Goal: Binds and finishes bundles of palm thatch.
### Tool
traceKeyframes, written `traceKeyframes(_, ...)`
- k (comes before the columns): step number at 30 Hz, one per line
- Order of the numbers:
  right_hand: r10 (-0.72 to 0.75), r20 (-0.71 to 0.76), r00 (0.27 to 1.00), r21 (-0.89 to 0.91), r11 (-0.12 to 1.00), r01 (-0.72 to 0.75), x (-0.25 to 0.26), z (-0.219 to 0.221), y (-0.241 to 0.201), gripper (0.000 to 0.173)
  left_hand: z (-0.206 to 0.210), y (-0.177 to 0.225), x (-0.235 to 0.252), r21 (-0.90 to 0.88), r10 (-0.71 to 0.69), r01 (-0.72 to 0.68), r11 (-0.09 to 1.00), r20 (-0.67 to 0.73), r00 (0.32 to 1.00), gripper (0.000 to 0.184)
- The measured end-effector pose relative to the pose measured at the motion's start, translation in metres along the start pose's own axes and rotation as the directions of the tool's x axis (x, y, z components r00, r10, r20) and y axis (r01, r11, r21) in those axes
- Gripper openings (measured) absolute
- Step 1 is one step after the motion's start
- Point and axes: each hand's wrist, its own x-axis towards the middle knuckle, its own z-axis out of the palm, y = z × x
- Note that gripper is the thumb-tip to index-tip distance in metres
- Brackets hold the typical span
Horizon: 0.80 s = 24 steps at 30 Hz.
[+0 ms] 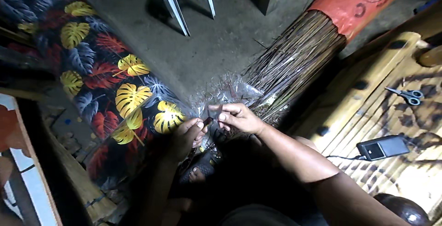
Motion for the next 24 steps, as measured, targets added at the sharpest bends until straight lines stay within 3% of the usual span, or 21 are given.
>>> traceKeyframes(3, -0.044, -0.067, 0.997, -0.028, 0.999, 0.042, 0.001, -0.007, -0.004, 0.04, 0.001, 0.004, -0.002, -0.016, -0.053, 0.053, 0.998, 0.011, 0.999, 0.025)
traceKeyframes(8, -0.004, -0.126, 0.992, 0.02, 1.0, 0.007, 0.0, -0.014, -0.004, 0.044, -0.001, 0.007, -0.003, 0.097, -0.001, 0.004, 0.995, -0.03, 1.0, 0.027)
traceKeyframes(11, 0.035, -0.086, 0.996, 0.112, 0.993, -0.026, 0.002, -0.018, -0.005, 0.052, -0.002, 0.006, -0.004, 0.113, 0.038, -0.03, 0.993, -0.063, 0.997, 0.026)
traceKeyframes(14, 0.074, 0.047, 0.996, 0.136, 0.988, -0.08, 0.001, -0.006, 0.0, 0.054, -0.002, 0.003, -0.003, 0.103, 0.061, -0.054, 0.993, -0.068, 0.996, 0.027)
traceKeyframes(17, 0.1, 0.126, 0.987, 0.145, 0.982, -0.119, -0.001, 0.007, 0.004, 0.049, 0.001, 0.002, -0.003, 0.156, 0.042, -0.038, 0.987, -0.023, 0.999, 0.026)
traceKeyframes(24, 0.031, 0.04, 0.999, 0.01, 0.999, -0.031, 0.001, -0.004, 0.002, 0.042, 0.003, 0.005, -0.002, 0.115, 0.0, 0.003, 0.993, -0.025, 1.0, 0.027)
